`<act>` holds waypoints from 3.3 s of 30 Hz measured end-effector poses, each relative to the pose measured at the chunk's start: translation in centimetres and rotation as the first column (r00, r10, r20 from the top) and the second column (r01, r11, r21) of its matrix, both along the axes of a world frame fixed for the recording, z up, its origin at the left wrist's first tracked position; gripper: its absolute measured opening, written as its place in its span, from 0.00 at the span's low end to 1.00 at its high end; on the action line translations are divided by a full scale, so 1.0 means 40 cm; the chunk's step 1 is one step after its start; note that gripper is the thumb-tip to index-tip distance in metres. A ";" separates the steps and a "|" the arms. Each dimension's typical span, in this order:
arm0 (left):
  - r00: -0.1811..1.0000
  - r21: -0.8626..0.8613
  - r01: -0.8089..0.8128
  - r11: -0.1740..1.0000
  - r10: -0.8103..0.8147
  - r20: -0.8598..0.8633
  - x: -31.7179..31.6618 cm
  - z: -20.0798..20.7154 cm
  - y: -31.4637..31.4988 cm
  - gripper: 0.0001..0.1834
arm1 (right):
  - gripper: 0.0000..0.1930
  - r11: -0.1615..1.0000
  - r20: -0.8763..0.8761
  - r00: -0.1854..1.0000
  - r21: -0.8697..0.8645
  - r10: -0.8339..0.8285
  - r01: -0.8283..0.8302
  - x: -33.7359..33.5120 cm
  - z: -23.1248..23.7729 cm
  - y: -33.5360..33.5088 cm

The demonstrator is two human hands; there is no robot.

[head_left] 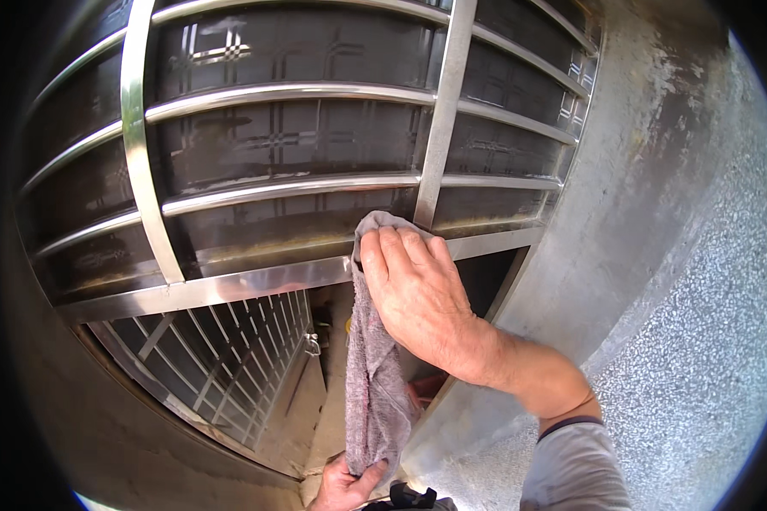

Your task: Cleaning a metal window gate with a cloth.

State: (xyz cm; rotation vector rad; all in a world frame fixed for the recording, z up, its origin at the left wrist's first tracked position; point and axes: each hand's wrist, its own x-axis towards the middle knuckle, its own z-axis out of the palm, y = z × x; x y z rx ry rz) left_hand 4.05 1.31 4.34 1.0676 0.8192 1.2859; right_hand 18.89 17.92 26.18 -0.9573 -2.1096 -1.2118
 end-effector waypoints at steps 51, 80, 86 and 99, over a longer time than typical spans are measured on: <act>0.969 -0.086 0.060 0.995 -0.078 -0.235 -0.116 -0.009 0.036 0.18 | 0.29 0.981 0.014 0.998 -0.183 -0.060 0.062 -0.012 0.032 -0.025; 0.950 0.294 0.193 0.936 -0.103 -0.296 0.154 -0.018 0.108 0.13 | 0.13 0.905 -0.438 0.802 0.069 0.406 -0.420 0.212 -0.004 0.102; 0.970 0.220 0.201 0.954 -0.163 -0.181 0.173 -0.103 0.129 0.14 | 0.13 0.932 -0.365 0.871 -0.025 0.329 -0.362 0.243 -0.016 0.095; 0.908 0.303 0.304 0.903 -0.177 -0.381 0.320 0.061 0.255 0.22 | 0.10 0.911 -0.436 0.800 -0.181 -0.411 0.369 0.499 0.002 0.141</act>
